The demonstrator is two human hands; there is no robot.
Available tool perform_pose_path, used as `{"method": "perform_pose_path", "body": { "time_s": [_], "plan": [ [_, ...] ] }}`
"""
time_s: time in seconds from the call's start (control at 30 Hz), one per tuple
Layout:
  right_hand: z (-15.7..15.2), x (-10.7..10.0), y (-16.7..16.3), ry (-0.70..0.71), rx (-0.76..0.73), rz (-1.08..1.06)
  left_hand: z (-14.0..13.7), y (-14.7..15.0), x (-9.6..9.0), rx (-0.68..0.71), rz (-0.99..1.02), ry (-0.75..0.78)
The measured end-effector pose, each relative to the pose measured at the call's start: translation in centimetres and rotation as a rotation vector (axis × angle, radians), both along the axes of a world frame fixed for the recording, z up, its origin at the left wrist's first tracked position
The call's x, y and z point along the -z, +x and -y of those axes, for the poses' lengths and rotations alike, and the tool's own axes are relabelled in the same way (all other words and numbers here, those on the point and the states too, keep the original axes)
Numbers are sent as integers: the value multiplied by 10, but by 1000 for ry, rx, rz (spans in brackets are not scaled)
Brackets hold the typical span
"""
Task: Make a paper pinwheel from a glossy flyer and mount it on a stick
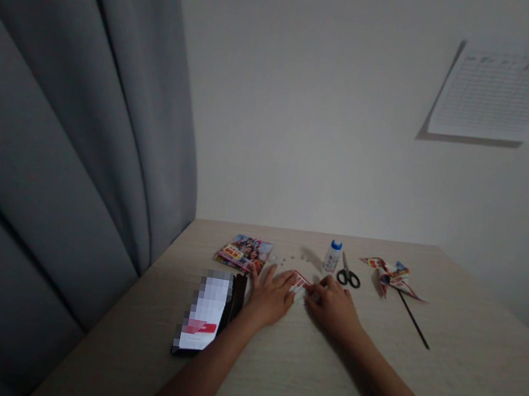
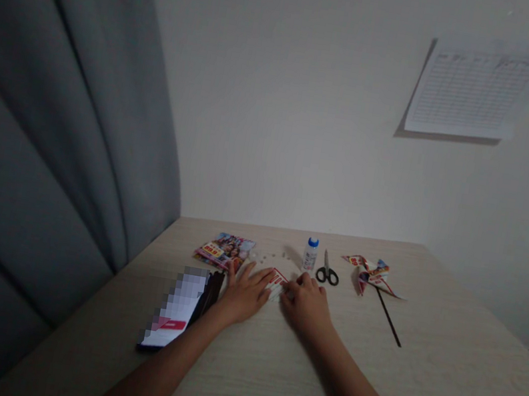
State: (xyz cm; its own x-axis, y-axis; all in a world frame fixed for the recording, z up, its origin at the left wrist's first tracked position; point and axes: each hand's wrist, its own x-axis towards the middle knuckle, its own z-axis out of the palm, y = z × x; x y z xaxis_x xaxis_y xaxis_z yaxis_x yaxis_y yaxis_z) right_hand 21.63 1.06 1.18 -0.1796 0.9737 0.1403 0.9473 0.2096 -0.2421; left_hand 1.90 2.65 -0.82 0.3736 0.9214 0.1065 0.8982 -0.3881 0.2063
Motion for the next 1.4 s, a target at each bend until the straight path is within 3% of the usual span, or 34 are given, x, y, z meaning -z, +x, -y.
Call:
{"method": "perform_pose_path", "body": {
  "time_s": [0.9, 1.4],
  "plan": [
    [-6, 7, 2, -66, 108, -158, -1, 0, -1, 5, -2, -9],
    [-12, 8, 22, -157, 168, -97, -1, -1, -2, 11, 5, -19]
  ]
}}
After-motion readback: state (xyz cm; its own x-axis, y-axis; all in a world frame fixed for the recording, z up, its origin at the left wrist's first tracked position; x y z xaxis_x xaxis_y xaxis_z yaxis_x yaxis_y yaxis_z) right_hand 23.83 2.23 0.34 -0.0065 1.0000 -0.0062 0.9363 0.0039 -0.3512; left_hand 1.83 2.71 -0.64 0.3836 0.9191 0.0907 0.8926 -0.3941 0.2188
